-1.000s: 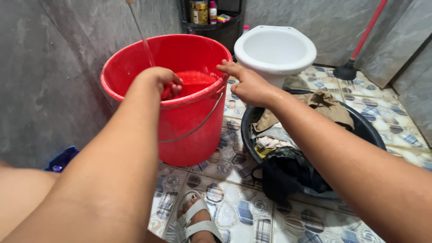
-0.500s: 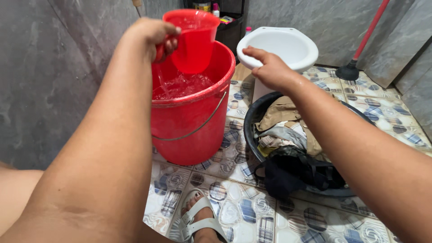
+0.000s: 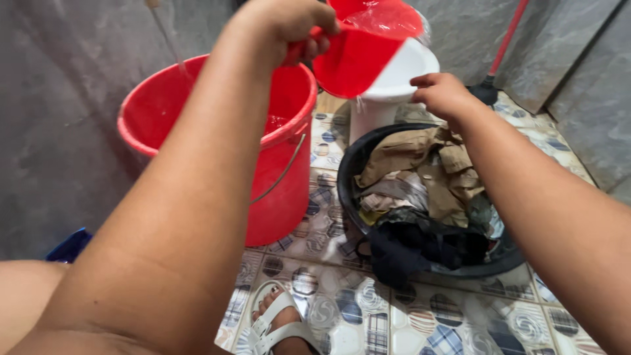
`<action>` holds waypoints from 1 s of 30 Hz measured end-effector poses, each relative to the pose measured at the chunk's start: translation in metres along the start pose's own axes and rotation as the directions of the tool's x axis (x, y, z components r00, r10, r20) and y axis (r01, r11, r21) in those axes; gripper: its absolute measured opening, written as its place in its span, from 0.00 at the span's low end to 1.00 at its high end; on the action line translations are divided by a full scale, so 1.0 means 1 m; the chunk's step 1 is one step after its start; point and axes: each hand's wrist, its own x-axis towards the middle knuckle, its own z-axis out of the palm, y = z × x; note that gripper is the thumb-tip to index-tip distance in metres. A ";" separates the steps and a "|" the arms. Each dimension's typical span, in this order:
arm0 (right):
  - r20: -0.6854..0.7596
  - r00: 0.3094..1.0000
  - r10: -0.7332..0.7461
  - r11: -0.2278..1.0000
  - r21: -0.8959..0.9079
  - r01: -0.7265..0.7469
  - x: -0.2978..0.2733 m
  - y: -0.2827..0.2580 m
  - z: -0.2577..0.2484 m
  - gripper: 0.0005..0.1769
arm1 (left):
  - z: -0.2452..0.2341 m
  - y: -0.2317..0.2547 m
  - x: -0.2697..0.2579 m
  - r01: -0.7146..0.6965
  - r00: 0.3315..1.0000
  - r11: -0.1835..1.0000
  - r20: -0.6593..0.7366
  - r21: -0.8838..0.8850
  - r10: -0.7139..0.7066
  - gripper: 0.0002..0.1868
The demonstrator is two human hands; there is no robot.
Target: The person pours water from a red bucket into a black basin using a red scoop, then washes multiple garments by hand. They repeatedly submerge, agitate, and wring out each item, including pants, shirts, and socks, before placing them aside.
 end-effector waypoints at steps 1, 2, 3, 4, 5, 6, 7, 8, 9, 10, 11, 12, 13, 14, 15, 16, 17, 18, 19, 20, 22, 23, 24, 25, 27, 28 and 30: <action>-0.009 0.997 0.081 0.993 0.087 -0.080 0.004 0.018 -0.009 0.28 | 0.013 0.001 0.001 -0.028 1.000 1.000 0.009 0.002 0.028 0.06; -0.011 0.987 0.161 0.972 0.175 -0.157 0.007 0.039 -0.017 0.28 | 0.025 0.001 0.002 -0.055 0.998 0.998 0.019 0.003 0.055 0.06; -0.005 0.971 0.240 0.937 0.262 -0.231 0.009 0.060 -0.025 0.27 | 0.036 0.000 0.002 -0.062 0.998 0.998 0.036 0.034 0.060 0.06; -0.004 0.964 0.265 0.920 0.300 -0.252 0.010 0.081 -0.033 0.26 | 0.047 -0.001 0.003 -0.069 0.996 0.996 0.054 0.064 0.065 0.06; -0.003 0.957 0.290 0.901 0.339 -0.271 0.010 0.103 -0.039 0.26 | 0.057 -0.003 0.004 -0.077 0.995 0.993 0.072 0.094 0.070 0.06; -0.001 0.950 0.313 0.880 0.377 -0.290 0.010 0.124 -0.043 0.26 | 0.067 -0.005 0.006 -0.055 0.993 0.992 0.106 0.114 0.043 0.07; -0.022 0.955 0.296 0.916 0.289 -0.278 0.009 0.144 -0.044 0.25 | 0.076 -0.007 0.008 -0.034 0.991 0.990 0.137 0.135 0.015 0.07; -0.041 0.960 0.278 0.944 0.198 -0.265 0.006 0.161 -0.043 0.25 | 0.084 -0.011 0.010 -0.013 0.986 0.987 0.167 0.158 -0.014 0.08; -0.055 0.965 0.258 0.962 0.105 -0.251 0.001 0.176 -0.040 0.24 | 0.092 -0.016 0.012 -0.023 0.985 0.984 0.172 0.175 -0.008 0.08; -0.067 0.969 0.237 0.971 0.010 -0.237 -0.005 0.187 -0.038 0.24 | 0.099 -0.021 0.014 -0.033 0.984 0.981 0.178 0.192 -0.002 0.08; -0.076 0.973 0.216 0.971 -0.085 -0.222 -0.012 0.194 -0.036 0.24 | 0.105 -0.026 0.017 -0.043 0.983 0.977 0.184 0.209 0.004 0.08; -0.083 0.978 0.194 0.962 -0.179 -0.206 -0.020 0.197 -0.034 0.24 | 0.110 -0.030 0.021 -0.063 0.980 0.962 0.198 0.265 0.010 0.08; -0.037 0.974 0.225 0.934 -0.275 -0.227 -0.028 0.196 -0.034 0.27 | 0.114 -0.034 0.023 -0.081 0.977 0.944 0.211 0.320 0.013 0.09; 0.005 0.965 0.261 0.898 -0.370 -0.240 -0.036 0.189 -0.034 0.31 | 0.119 -0.038 0.025 -0.101 0.974 0.922 0.225 0.373 0.015 0.09; 0.044 0.954 0.298 0.853 -0.460 -0.246 -0.042 0.179 -0.032 0.35 | 0.122 -0.042 0.027 -0.104 0.974 0.915 0.227 0.390 0.014 0.10; 0.108 0.951 0.290 0.838 -0.508 -0.199 -0.047 0.164 -0.029 0.39 | 0.126 -0.046 0.027 -0.108 0.973 0.907 0.228 0.406 0.013 0.10; 0.170 0.944 0.285 0.821 -0.551 -0.149 -0.050 0.147 -0.027 0.42 | 0.128 -0.049 0.028 -0.114 0.973 0.899 0.231 0.423 0.015 0.11; 0.232 0.931 0.282 0.803 -0.589 -0.096 -0.054 0.128 -0.022 0.46 | 0.129 -0.050 0.028 -0.120 0.974 0.878 0.227 0.464 0.013 0.11; 0.248 0.914 0.321 0.774 -0.625 -0.103 -0.060 0.111 -0.015 0.52 | 0.130 -0.051 0.028 -0.126 0.975 0.855 0.222 0.503 0.013 0.11; 0.261 0.895 0.361 0.744 -0.660 -0.107 -0.067 0.094 -0.007 0.57 | 0.131 -0.052 0.027 -0.132 0.976 0.830 0.218 0.541 0.013 0.11; 0.266 0.843 0.467 0.614 -0.784 -0.092 -0.083 0.065 0.016 0.65 | 0.129 -0.052 0.023 -0.133 0.978 0.761 0.209 0.635 -0.004 0.12; 0.249 0.812 0.529 0.505 -0.861 -0.065 -0.094 0.055 0.031 0.66 | 0.126 -0.052 0.021 -0.129 0.980 0.723 0.200 0.679 -0.013 0.13; 0.222 0.780 0.586 0.389 -0.921 -0.030 -0.108 0.049 0.042 0.67 | 0.126 -0.052 0.018 -0.125 0.982 0.699 0.191 0.704 -0.017 0.12; 0.224 0.799 0.558 0.387 -0.922 -0.013 -0.118 0.044 0.049 0.70 | 0.123 -0.052 0.016 -0.117 0.984 0.675 0.179 0.729 -0.022 0.12; 0.226 0.835 0.502 0.381 -0.924 0.021 -0.132 0.040 0.059 0.74 | 0.120 -0.051 0.012 -0.109 0.987 0.622 0.157 0.775 -0.022 0.11; 0.215 0.855 0.473 0.374 -0.927 0.027 -0.135 0.040 0.062 0.74 | 0.119 -0.051 0.011 -0.108 0.989 0.595 0.147 0.797 -0.018 0.10; 0.191 0.889 0.415 0.351 -0.935 0.037 -0.140 0.045 0.058 0.73 | 0.121 -0.051 0.008 -0.119 0.990 0.567 0.140 0.815 0.006 0.08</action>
